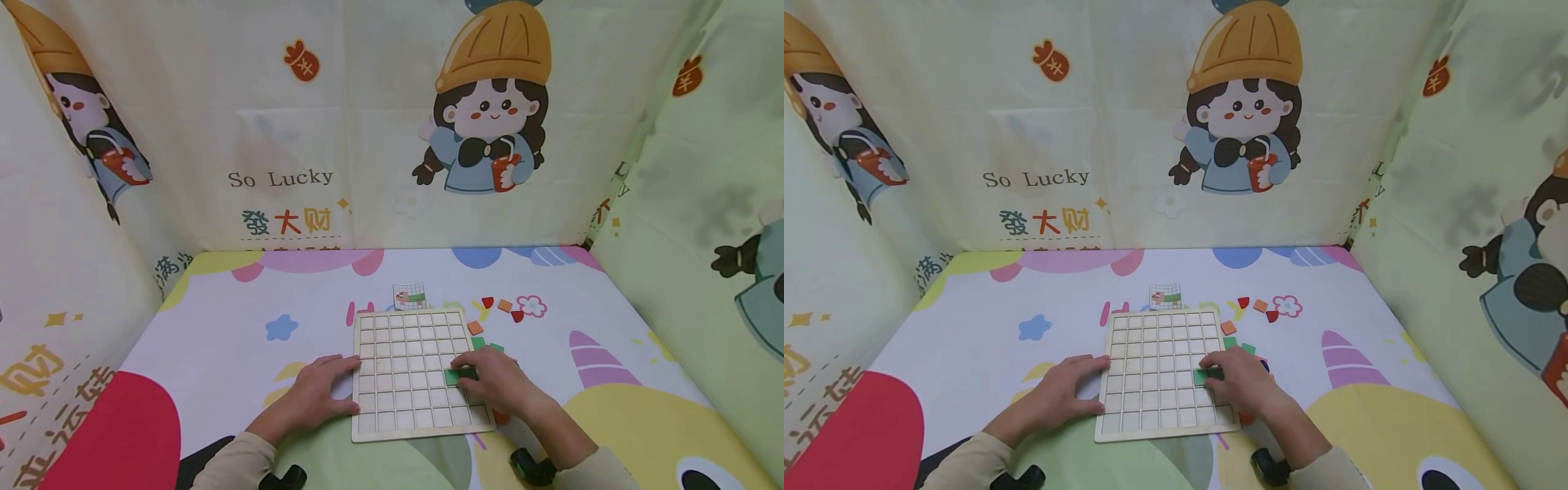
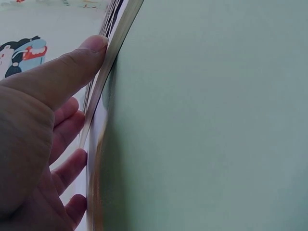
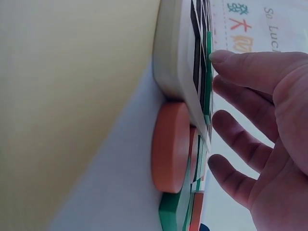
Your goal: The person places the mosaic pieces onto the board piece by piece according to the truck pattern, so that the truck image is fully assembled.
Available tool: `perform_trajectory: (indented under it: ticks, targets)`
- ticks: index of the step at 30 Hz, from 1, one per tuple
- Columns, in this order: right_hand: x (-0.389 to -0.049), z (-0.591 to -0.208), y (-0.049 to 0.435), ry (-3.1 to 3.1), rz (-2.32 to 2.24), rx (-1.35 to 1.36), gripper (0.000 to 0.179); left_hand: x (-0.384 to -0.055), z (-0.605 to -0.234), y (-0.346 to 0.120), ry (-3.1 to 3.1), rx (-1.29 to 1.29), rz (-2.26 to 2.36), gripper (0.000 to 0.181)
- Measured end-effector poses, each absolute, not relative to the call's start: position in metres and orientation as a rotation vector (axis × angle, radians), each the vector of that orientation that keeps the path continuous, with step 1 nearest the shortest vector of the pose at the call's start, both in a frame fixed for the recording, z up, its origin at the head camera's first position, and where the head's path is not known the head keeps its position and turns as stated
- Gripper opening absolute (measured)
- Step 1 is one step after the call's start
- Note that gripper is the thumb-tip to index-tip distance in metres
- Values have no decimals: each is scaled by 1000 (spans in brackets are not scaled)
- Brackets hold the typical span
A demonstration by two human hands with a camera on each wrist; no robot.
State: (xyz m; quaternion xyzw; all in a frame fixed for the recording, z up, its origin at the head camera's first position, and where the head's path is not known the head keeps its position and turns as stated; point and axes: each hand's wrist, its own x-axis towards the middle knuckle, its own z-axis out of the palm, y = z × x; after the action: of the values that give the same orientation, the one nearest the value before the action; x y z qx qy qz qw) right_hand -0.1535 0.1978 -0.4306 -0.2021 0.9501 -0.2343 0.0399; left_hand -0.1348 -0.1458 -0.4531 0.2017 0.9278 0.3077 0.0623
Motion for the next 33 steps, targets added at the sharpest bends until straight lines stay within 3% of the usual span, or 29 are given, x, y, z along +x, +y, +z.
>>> perform_trajectory:
  ticks: [33]
  targets:
    - [-172,-421,259,2987,-683,-334,36,-136,-454,-146,2798,633,923,71]
